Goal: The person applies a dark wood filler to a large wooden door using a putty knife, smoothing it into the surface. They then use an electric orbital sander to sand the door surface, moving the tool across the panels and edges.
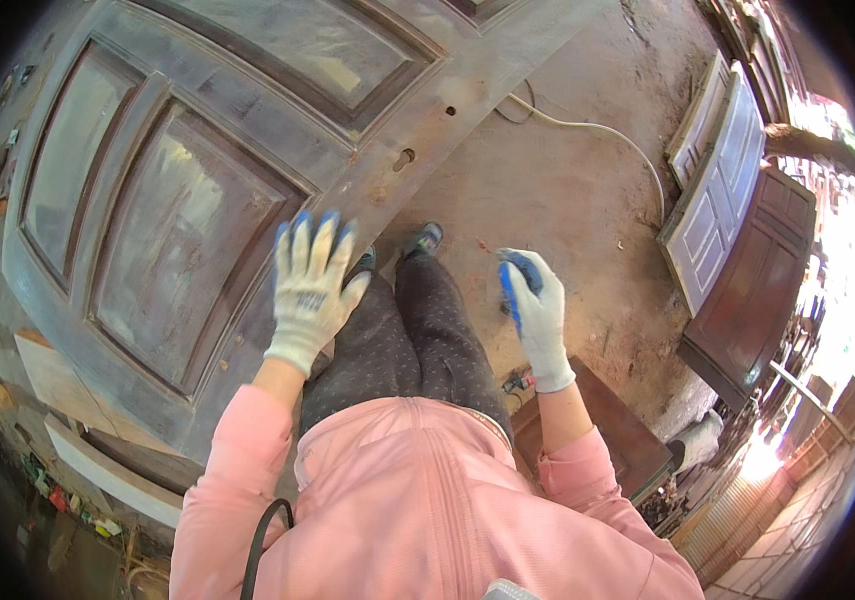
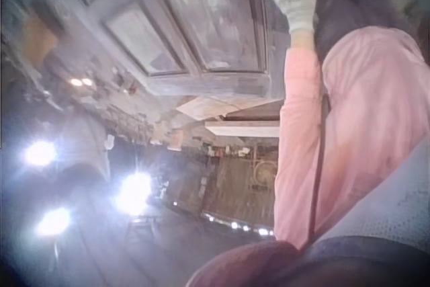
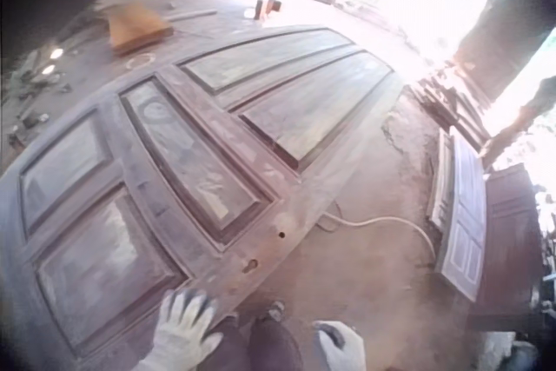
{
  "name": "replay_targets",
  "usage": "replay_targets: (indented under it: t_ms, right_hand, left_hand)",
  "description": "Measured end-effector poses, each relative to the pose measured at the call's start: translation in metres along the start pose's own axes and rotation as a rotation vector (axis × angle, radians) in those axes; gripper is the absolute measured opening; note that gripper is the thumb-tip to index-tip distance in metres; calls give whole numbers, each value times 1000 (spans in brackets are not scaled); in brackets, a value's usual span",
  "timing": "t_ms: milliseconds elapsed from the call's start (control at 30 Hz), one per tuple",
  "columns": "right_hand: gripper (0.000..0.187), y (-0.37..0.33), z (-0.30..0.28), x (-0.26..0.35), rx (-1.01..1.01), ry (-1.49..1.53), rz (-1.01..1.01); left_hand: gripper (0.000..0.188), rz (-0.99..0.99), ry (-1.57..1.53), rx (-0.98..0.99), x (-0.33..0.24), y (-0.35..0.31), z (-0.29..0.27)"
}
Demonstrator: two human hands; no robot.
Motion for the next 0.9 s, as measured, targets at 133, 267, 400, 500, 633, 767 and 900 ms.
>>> replay_targets:
  t_ms: [133, 267, 400, 500, 633, 767, 900]
  right_hand:
    - [18, 12, -16, -2, -6, 4, 37]
    - [19, 32, -29, -2, 17, -10, 3]
    - [19, 54, -49, -6, 51, -1, -16]
    - [19, 78, -60, -11, 122, -103, -56]
    - [19, 97, -72, -6, 139, -102, -123]
    - [19, 111, -87, -17, 158, -97, -85]
    - [19, 125, -83, -18, 178, -12, -73]
  left_hand:
    - [72, -33, 1, -57, -27, 48, 3]
    - [74, -127, 42, -73, -33, 49, 2]
    - [76, -219, 89, -57, -38, 24, 5]
    - [75, -261, 112, -53, -48, 40, 10]
    - [78, -346, 163, -79, -49, 39, 19]
    - [77, -419, 181, -89, -49, 19, 23]
    - [74, -347, 150, -150, -72, 69, 22]
Point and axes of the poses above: each hand's wrist, its own y-axis towards the middle knuckle, its own z-axis out of the palm, x = y × z, the point moved 7 cm from there along y, towards the middle knuckle, and after that the axes turned 13 degrees about -z, right-handed, at the moved point
